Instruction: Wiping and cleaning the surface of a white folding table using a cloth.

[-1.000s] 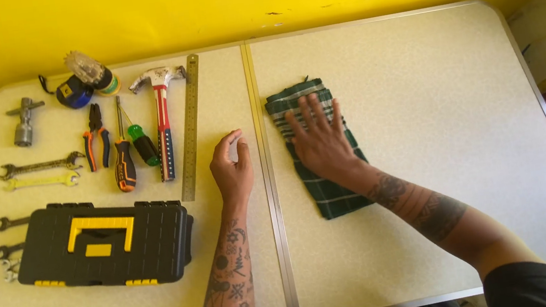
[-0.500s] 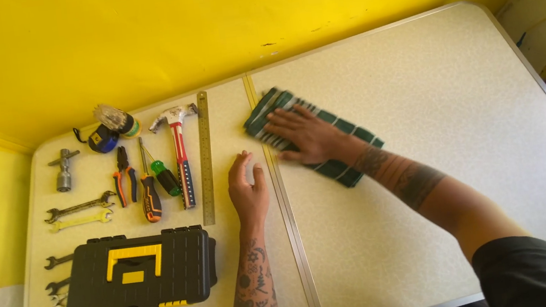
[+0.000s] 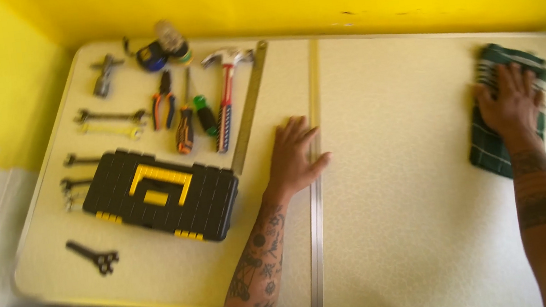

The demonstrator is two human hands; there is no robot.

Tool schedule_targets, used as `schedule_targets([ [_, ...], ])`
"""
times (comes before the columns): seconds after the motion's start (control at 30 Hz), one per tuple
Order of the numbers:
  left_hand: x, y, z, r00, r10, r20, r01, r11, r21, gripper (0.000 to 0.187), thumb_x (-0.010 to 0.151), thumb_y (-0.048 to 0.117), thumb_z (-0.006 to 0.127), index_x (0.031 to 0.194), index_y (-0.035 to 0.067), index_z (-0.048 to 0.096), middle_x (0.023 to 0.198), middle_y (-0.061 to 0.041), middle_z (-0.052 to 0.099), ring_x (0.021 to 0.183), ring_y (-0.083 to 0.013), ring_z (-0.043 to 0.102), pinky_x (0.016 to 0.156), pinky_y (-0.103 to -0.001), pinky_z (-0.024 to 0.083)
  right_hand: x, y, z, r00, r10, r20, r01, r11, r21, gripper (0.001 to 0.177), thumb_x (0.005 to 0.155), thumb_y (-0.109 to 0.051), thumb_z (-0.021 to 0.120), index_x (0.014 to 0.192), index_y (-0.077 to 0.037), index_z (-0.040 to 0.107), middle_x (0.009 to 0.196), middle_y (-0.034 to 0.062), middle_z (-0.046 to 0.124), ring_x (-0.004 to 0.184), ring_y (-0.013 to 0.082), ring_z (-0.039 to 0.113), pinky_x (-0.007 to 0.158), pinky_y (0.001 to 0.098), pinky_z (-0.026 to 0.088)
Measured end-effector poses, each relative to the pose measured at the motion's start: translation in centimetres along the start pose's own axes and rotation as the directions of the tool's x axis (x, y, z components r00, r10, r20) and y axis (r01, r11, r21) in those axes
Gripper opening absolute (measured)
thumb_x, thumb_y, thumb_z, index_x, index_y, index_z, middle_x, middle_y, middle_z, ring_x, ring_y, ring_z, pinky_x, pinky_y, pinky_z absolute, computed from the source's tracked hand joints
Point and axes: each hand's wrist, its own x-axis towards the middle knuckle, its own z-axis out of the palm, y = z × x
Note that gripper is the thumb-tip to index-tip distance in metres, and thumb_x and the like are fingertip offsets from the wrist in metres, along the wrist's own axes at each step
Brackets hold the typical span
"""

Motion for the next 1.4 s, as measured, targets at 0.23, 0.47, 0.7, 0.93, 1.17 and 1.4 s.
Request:
schedule_targets([
  [0.23,-0.5,-0.2,-0.3,0.971,0.017,0.237,-0.065,0.978,0.196,0.09,0.092,0.065,0.059,0.159,0.01,0.035,0.17,-0.019,0.018,0.159,-0.036,0.007,0.127,-0.057,-0.001,-0.3,-7.8,5.1,0.969,0.243,-0.054,-0.243,0.97,0.008,0.084,0.101,-0.06,0.039,0.163,-0.005,0.024,0.17,0.0211,0.014,0.154,0.0478,0.007,0.116,0.0711,0.0],
  [0.47,-0.2,0.5,-0.8,0.919,-0.004,0.394,-0.105,0.961,0.255,0.102,0.089,0.068,0.061,0.163,0.01,0.022,0.171,-0.02,0.009,0.159,-0.0371,-0.001,0.125,-0.057,-0.004,-8.1,-22.8,8.2,0.965,-0.254,-0.07,0.258,0.965,0.047,0.069,0.106,-0.048,0.04,0.159,-0.005,0.038,0.166,0.0242,0.031,0.153,0.0493,0.022,0.12,0.0676,0.008],
  [0.7,0.4,0.9,-0.6,0.93,-0.029,0.365,-0.075,0.96,0.268,0.118,0.075,0.072,0.073,0.159,0.003,0.028,0.169,-0.022,0.02,0.158,-0.038,0.005,0.125,-0.056,-0.001,-11.1,-26.4,6.4,0.884,-0.459,0.088,0.44,0.881,0.176,0.061,0.106,-0.043,0.034,0.157,-0.01,0.037,0.164,0.0137,0.031,0.152,0.0378,0.017,0.12,0.0638,0.004],
  [0.93,3.1,0.5,-1.6,0.767,-0.128,0.628,-0.116,0.936,0.332,0.132,0.071,0.07,0.077,0.163,0.005,0.007,0.171,-0.019,-0.006,0.158,-0.0339,-0.016,0.123,-0.055,-0.006,-14.2,-14.1,1.7,0.796,-0.6,0.077,0.569,0.786,0.241,0.056,0.106,-0.046,0.044,0.153,-0.016,0.048,0.164,0.006,0.039,0.156,0.0296,0.025,0.126,0.0563,0.012],
  [1.17,8.4,4.7,-5.3,0.39,-0.454,0.801,-0.013,0.867,0.498,0.154,0.052,0.073,0.087,0.162,0.015,-0.005,0.171,-0.01,-0.013,0.157,-0.0261,-0.013,0.127,-0.046,0.004,-16.2,-1.9,-2.4,0.848,-0.526,0.065,0.507,0.841,0.188,0.056,0.103,-0.044,0.055,0.151,-0.015,0.052,0.161,0.008,0.045,0.154,0.0291,0.029,0.124,0.056,0.015],
  [1.4,8.0,5.6,-3.4,0.972,0.019,0.233,-0.011,0.999,-0.036,0.139,0.061,0.081,0.072,0.164,0.008,0.015,0.169,-0.019,0.015,0.156,-0.0368,0.013,0.124,-0.053,0.014,-12.3,8.0,-1.8,0.977,0.053,-0.205,-0.047,0.998,0.031,0.068,0.098,-0.047,0.063,0.151,-0.006,0.052,0.165,0.0286,0.035,0.154,0.0472,0.026,0.12,0.0682,0.016],
])
